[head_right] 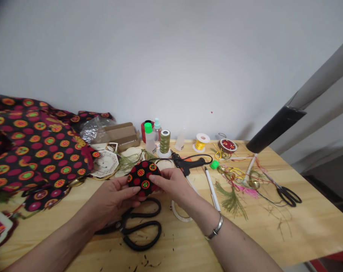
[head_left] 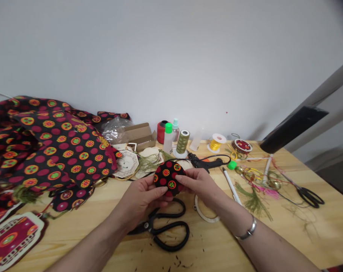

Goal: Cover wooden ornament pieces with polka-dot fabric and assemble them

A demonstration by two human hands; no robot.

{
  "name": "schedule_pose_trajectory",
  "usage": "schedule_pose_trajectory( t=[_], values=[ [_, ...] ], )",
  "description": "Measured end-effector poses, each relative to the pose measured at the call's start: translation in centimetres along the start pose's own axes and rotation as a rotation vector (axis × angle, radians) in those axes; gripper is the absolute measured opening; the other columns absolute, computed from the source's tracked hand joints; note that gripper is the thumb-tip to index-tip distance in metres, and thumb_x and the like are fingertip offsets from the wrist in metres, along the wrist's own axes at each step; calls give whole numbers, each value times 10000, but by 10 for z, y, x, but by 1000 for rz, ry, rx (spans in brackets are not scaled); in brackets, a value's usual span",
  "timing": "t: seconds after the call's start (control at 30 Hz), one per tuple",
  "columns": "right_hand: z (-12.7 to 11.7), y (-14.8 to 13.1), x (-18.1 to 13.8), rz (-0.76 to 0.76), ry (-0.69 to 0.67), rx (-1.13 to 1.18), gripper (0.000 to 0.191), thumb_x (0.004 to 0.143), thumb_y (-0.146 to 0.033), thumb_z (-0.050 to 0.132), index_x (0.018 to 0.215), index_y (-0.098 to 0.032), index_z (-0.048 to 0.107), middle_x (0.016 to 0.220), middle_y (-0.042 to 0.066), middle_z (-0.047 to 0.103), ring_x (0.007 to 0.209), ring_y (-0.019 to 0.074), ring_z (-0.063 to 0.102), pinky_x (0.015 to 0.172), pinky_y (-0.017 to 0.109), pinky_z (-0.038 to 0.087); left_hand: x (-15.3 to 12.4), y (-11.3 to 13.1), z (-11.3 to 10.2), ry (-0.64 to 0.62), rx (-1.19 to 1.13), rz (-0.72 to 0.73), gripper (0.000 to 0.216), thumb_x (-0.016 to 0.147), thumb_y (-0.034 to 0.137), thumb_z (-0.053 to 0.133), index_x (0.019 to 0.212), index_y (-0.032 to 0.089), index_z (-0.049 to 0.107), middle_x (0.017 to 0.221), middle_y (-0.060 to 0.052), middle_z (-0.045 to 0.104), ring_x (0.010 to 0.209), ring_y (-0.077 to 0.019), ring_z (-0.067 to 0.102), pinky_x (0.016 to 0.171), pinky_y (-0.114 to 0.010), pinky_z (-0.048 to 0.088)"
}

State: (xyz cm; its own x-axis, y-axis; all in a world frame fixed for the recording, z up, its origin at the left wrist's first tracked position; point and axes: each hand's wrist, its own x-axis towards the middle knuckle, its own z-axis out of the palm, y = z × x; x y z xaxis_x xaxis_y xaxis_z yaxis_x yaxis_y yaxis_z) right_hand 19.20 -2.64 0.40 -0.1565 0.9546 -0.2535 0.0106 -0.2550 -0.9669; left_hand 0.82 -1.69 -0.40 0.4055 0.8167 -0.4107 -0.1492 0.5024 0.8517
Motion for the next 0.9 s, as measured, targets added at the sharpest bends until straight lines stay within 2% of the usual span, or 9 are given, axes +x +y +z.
schedule_pose_trajectory(
  t=[0.17, 0.43, 0.7, 0.9],
  values=[
    [1, 1, 0, -2, -9, 57, 343, 636, -461, 724, 717, -131, 677, 636, -2, 639, 534, 81, 511, 524, 206, 386, 1, -1, -1, 35, -21, 1, 195, 709, 207, 707, 893, 143, 691, 856, -88, 740, 663, -153, 683, 554, -217, 549],
    [1, 8, 2, -20, -11, 7, 374, 634, -479, 716, 712, -114, 694, 648, 22, 653, 552, 98, 526, 588, 243, 428, 1, 1, -3, 108, -56, 46, 178, 729, 255, 683, 848, 124, 702, 771, -84, 739, 642, -186, 682, 620, -316, 574],
    [3, 5, 1, -17, -15, 0, 349, 636, -473, 706, 675, -127, 675, 624, 7, 638, 539, 98, 517, 574, 240, 412, 2, 1, -3, 94, -71, 50, 213, 718, 267, 695, 874, 123, 706, 789, -91, 739, 662, -189, 680, 646, -334, 575],
    [5, 5, -1, -38, -6, -112, 296, 665, -418, 658, 601, -132, 611, 558, -14, 572, 500, 86, 448, 503, 222, 341, 2, 2, 1, 72, -102, 41, 208, 706, 186, 699, 903, 120, 704, 821, -101, 742, 683, -186, 683, 633, -302, 576]
  ],
)
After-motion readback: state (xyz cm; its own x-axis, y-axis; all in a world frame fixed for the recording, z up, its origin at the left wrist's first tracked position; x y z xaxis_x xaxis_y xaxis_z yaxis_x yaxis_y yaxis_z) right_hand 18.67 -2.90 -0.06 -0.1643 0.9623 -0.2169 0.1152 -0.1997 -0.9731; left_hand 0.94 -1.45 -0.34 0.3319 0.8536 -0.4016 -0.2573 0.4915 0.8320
